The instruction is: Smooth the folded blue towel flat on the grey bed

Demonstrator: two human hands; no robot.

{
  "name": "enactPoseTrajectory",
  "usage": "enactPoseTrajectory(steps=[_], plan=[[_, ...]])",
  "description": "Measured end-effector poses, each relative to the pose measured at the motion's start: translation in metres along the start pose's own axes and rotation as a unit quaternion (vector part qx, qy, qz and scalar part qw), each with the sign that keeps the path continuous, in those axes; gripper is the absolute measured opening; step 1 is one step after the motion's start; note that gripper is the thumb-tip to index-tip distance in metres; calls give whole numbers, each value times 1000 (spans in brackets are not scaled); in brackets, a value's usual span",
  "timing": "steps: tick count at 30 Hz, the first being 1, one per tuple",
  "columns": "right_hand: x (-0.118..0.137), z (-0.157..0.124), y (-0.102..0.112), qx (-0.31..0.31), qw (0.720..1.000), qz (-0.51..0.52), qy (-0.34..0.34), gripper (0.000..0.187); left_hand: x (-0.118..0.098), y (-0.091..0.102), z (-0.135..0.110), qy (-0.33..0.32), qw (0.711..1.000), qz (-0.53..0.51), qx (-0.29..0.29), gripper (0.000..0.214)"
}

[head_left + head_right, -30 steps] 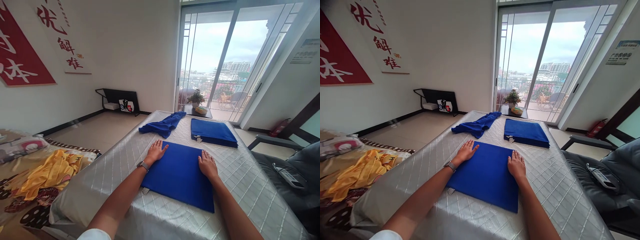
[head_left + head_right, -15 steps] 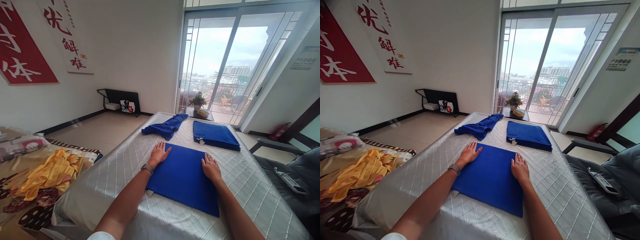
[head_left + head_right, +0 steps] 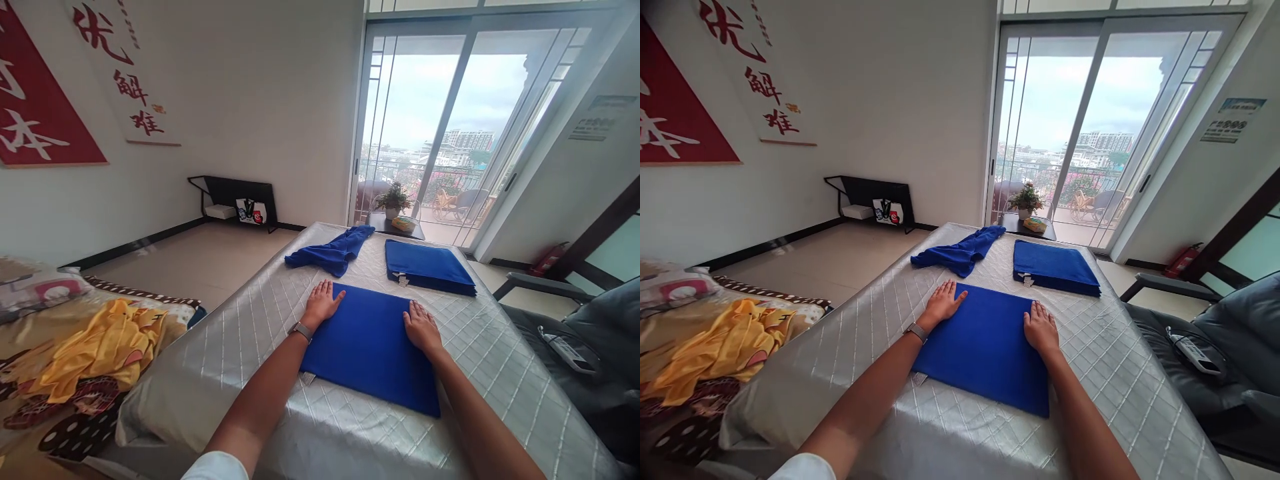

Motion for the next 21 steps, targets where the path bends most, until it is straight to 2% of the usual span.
enactPoseTrajectory(steps=[7, 11, 15, 21], plan=[[9, -20, 12, 2, 1000, -26, -3, 64, 2, 1, 0, -14, 1000, 1, 4, 85], [10, -34, 5, 15, 1000, -19, -6, 64, 4, -2, 2, -17, 1000, 3, 6, 86], [9, -37, -1, 22, 1000, -17, -1, 64, 5, -2, 1, -15, 1000, 9, -2, 86], [7, -34, -2, 33, 999, 8, 1, 65, 12, 13, -4, -9, 998, 39, -47, 83]])
Point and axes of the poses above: each hand's wrist, its own z-axis towards the middle knuckle, its own y-axis out of the back of the hand, x = y × z, the point moved 9 cm from there along z, towards the middle knuckle, and after that the axes turned 3 degrees about -z, right-handed, at the moved point
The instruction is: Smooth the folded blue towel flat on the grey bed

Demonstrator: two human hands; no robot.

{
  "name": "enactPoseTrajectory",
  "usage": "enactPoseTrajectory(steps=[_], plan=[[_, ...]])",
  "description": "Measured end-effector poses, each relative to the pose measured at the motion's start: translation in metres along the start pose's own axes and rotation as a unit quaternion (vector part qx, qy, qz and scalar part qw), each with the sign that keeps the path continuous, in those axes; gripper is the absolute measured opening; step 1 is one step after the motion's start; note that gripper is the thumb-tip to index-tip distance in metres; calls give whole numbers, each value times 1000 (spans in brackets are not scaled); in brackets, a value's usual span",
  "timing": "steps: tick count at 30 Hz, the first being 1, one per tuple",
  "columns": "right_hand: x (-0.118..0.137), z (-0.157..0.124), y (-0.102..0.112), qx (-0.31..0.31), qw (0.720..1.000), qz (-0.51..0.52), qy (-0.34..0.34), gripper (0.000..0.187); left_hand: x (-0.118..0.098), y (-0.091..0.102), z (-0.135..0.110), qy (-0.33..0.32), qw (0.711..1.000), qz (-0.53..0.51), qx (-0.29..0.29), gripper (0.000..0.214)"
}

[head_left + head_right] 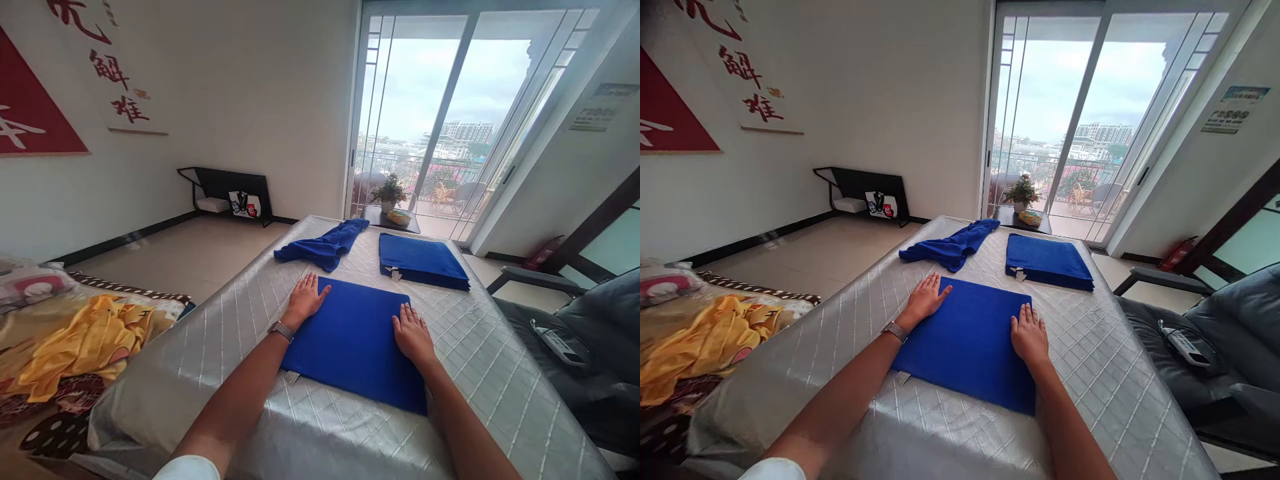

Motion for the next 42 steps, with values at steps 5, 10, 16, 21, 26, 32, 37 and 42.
enactPoseTrajectory(steps=[5, 10, 16, 21, 26, 32, 37, 42], plan=[[2, -3, 3, -7, 1000, 11, 4, 64, -38, 15, -13, -67, 997, -30, -14, 75], [2, -4, 4, -16, 1000, 9, 6, 64, -161, -2, -65, -304, 944, -103, 79, 75], [2, -5, 1, -23, 999, -18, 36, 61, -234, -17, -83, -353, 922, -122, 101, 77], [2, -4, 1, -24, 999, 4, 25, 64, -213, -27, -69, -301, 942, -100, 106, 81], [1, -3, 3, -15, 999, 32, 9, 64, -153, -26, -57, -236, 962, -73, 114, 83], [0, -4, 3, -6, 999, 44, 12, 64, -55, -13, -47, -121, 986, -38, 113, 85], [-1, -4, 2, -4, 999, 41, 11, 64, -17, -8, -49, -76, 993, -31, 91, 86], [0, -8, 4, 0, 1000, 22, 14, 65, -16, -9, -49, -71, 994, -35, 80, 84]])
Point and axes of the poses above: each hand's wrist, its own z-axis towards the middle knuckle, its own y-axis out of the back of the hand, x = y × z, the point moved 9 cm from there along z, towards the middle knuckle, and after that the axes turned 3 degrees about -z, right-handed, at the moved point
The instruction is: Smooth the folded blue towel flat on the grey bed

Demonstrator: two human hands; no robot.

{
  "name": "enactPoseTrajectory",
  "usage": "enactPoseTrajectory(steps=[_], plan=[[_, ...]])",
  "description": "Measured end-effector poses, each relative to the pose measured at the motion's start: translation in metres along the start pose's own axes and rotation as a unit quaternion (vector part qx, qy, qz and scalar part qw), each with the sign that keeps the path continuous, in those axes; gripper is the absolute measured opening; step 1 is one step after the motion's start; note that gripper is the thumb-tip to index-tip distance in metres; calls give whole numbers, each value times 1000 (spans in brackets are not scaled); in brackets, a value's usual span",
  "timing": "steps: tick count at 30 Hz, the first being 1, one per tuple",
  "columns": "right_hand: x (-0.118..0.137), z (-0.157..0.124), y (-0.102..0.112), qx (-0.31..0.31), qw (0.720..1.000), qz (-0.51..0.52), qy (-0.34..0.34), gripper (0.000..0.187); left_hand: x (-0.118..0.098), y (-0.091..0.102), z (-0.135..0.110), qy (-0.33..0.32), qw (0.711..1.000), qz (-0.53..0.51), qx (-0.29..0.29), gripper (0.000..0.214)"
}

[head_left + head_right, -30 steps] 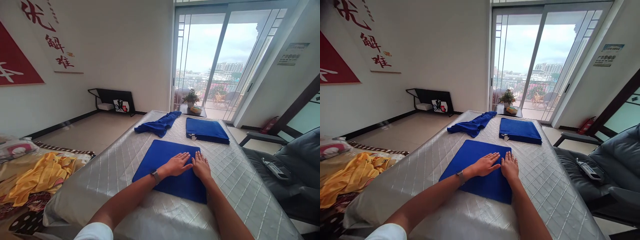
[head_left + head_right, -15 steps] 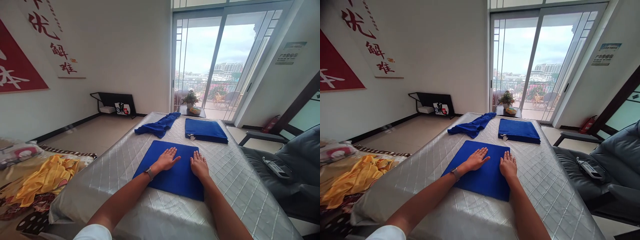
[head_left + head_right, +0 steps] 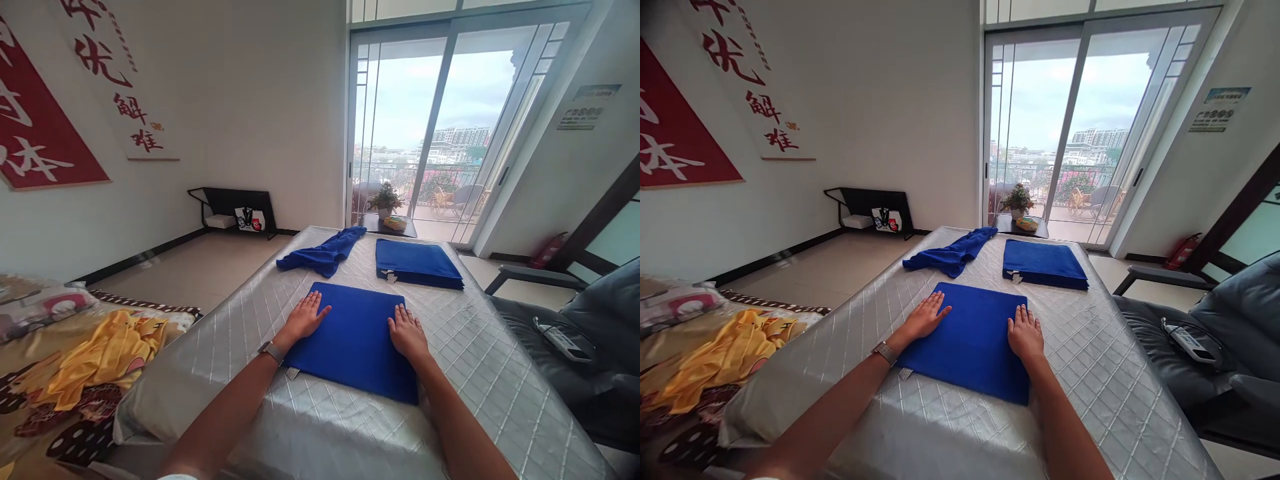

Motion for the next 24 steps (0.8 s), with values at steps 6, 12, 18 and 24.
enactPoseTrajectory(steps=[6, 12, 18, 24], plan=[[7, -11, 3, 12, 1000, -17, 1, 67, 0, -1, 0, -10, 1000, 0, -10, 83], [4, -8, -4, 25, 999, -24, -16, 68, 1, -2, 1, -14, 1000, -8, -20, 83], [0, -4, -7, 16, 999, -16, -23, 69, 2, -2, 2, -3, 1000, -8, -16, 84], [-1, -2, -11, 23, 999, -2, -23, 70, 5, 1, -3, 11, 999, 14, -27, 83]])
Point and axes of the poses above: each hand's wrist, its own z-axis towards the middle knuckle, its own y-axis out of the back of the hand, x = y × z, the point moved 9 cm from there along z, towards the middle knuckle, and after that the axes turned 3 degrees about -z, right-handed, at the moved point
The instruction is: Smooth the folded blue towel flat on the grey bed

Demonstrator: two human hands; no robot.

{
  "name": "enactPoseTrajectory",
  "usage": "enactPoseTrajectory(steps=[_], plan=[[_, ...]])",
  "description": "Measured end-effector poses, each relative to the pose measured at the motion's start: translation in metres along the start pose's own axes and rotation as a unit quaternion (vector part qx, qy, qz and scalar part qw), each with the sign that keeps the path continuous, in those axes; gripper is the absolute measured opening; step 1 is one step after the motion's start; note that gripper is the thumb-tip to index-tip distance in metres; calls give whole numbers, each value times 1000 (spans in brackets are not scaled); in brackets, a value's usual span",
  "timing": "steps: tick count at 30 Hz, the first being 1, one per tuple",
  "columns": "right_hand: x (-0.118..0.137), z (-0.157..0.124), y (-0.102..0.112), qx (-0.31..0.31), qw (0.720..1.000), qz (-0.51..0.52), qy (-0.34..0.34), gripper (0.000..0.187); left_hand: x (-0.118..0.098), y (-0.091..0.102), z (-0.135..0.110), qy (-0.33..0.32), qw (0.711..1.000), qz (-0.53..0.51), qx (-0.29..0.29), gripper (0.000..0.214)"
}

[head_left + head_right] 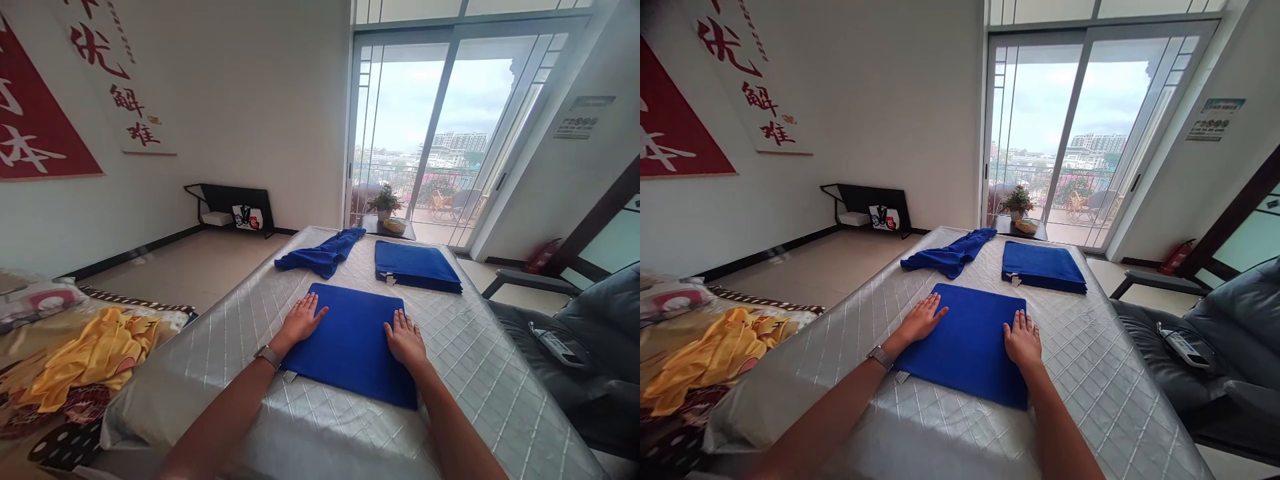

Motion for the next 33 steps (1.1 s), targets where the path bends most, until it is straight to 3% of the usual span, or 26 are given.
enactPoseTrajectory(steps=[3, 6, 8, 13, 16, 18, 21, 26, 30, 33], plan=[[0, 1, 0, 2, 1000, 4, 1, 70, -3, 8, -3, 4, 1000, 17, -11, 84], [1, 1, 0, 0, 1000, 6, 0, 70, -25, 15, -9, -30, 999, 7, -15, 81], [1, 1, 0, 1, 1000, 7, 0, 69, -57, 14, -16, -89, 996, -13, 2, 78], [2, -1, 1, -1, 1000, -1, 9, 69, -160, -1, -39, -258, 964, -49, 45, 74], [3, -5, 2, 0, 999, -26, 30, 66, -206, -9, -37, -302, 950, -64, 37, 72], [4, -7, 3, 2, 999, -38, 38, 64, -220, -16, -28, -297, 952, -72, 35, 71], [3, -10, 6, 0, 999, -36, 34, 64, -219, -27, -12, -258, 963, -71, 41, 72], [5, -8, 6, -5, 999, -22, 31, 66, -197, -34, -8, -236, 969, -57, 41, 72], [3, -4, 4, -15, 1000, -8, 17, 68, -166, -29, -7, -204, 977, -49, 50, 75], [3, -3, 3, -15, 1000, 0, 15, 68, -130, -18, -6, -170, 983, -44, 51, 77]])
Point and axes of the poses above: each hand's wrist, its own z-axis towards the middle knuckle, its own y-axis out of the back of the hand, x = y × z, the point moved 9 cm from there along z, towards the middle knuckle, and after that the axes turned 3 degrees about -z, right-handed, at the moved point
